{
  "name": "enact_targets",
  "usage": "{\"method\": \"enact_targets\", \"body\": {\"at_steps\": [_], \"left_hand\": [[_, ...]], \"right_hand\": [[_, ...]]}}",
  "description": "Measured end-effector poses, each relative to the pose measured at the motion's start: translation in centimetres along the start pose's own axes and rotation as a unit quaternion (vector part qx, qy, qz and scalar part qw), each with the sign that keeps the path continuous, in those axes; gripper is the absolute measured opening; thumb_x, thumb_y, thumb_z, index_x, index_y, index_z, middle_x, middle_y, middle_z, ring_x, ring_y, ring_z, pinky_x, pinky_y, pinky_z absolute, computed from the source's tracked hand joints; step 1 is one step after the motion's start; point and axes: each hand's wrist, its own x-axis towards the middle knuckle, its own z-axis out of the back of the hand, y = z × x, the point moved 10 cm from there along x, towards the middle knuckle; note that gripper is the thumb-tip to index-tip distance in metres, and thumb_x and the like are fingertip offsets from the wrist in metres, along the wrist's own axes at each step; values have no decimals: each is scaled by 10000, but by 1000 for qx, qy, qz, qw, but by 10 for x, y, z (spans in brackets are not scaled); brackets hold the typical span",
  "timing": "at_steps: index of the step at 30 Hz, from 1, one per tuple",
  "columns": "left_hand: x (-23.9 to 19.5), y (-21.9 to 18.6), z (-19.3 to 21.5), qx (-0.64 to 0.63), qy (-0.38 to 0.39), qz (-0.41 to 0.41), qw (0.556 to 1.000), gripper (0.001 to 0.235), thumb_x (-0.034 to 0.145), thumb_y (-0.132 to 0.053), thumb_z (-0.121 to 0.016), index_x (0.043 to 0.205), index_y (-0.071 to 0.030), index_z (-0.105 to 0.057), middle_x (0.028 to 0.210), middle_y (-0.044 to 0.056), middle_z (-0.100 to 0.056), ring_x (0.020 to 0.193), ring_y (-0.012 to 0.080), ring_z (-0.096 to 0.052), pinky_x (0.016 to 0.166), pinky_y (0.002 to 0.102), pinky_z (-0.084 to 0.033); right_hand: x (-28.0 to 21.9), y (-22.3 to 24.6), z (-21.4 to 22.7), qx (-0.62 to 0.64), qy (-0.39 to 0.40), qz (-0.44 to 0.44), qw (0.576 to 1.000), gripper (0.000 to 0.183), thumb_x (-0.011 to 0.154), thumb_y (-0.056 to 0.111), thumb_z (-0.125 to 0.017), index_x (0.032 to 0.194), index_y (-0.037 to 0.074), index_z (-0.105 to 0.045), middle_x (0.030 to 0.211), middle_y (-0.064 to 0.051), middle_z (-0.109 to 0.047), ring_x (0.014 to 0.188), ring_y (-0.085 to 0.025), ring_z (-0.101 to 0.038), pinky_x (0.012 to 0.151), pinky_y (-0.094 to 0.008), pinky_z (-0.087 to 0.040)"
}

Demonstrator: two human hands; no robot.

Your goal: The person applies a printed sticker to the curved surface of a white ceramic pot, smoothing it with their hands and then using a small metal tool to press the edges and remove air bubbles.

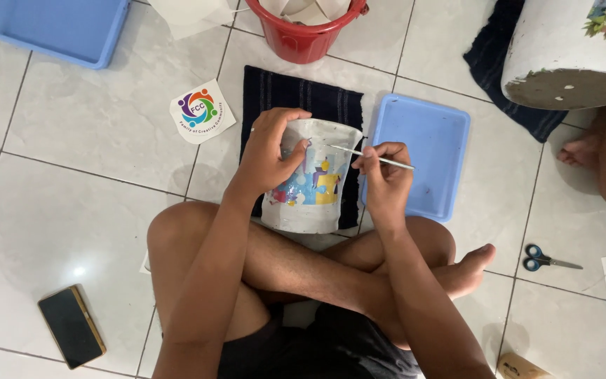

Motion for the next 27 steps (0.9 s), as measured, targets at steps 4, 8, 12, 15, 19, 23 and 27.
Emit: {"method": "enact_targets", "body": {"at_steps": [4,8,12,15,19,23,27], "left_hand": [[-2,7,2,-2,-14,28,1000,331,880,-163,-622,1205,-134,-567,1050,22,-592,1002,257,-559,928,399,-371],[-4,15,4,16,-42,43,998,417,808,-209,-711,1184,-146,-541,1065,15,-572,1011,263,-542,920,414,-372],[-6,19,6,9,-54,60,997,401,811,-240,-702,1160,-151,-524,1060,10,-565,1008,267,-535,916,414,-368],[-4,15,4,15,-63,45,997,448,782,-273,-753,1142,-159,-512,1065,5,-553,1003,258,-528,894,419,-367],[-2,12,0,27,-73,41,996,449,771,-273,-756,1129,-156,-511,1048,1,-543,994,258,-527,883,416,-366],[-2,19,-9,24,-79,74,994,478,763,-350,-777,1106,-159,-504,1004,20,-533,1020,286,-506,1006,515,-276],[-1,28,-11,-18,-91,100,991,307,858,-323,-698,1057,-159,-533,960,3,-543,995,270,-509,1030,514,-231]], "right_hand": [[3,-11,13,75,-38,-32,996,146,1010,110,-565,936,55,-452,725,-58,-565,661,-151,-615,607,-230,-465],[7,-20,27,126,-69,-59,988,167,1013,153,-573,947,72,-444,721,-59,-572,664,-153,-620,613,-234,-480],[8,-27,33,137,-83,-66,985,187,1016,192,-581,958,83,-441,722,-67,-569,669,-163,-625,630,-244,-491],[10,-27,36,144,-91,-68,983,182,1020,188,-574,958,85,-437,720,-59,-569,667,-156,-628,637,-240,-492],[10,-26,40,146,-101,-73,981,178,1023,184,-566,961,84,-433,726,-57,-562,673,-159,-629,640,-245,-492],[11,-32,49,147,-117,-81,979,194,1018,214,-579,965,88,-441,740,-56,-563,678,-156,-627,654,-254,-506],[9,-37,50,142,-120,-90,979,194,1019,217,-579,958,89,-446,728,-52,-561,663,-149,-622,652,-258,-509]]}}
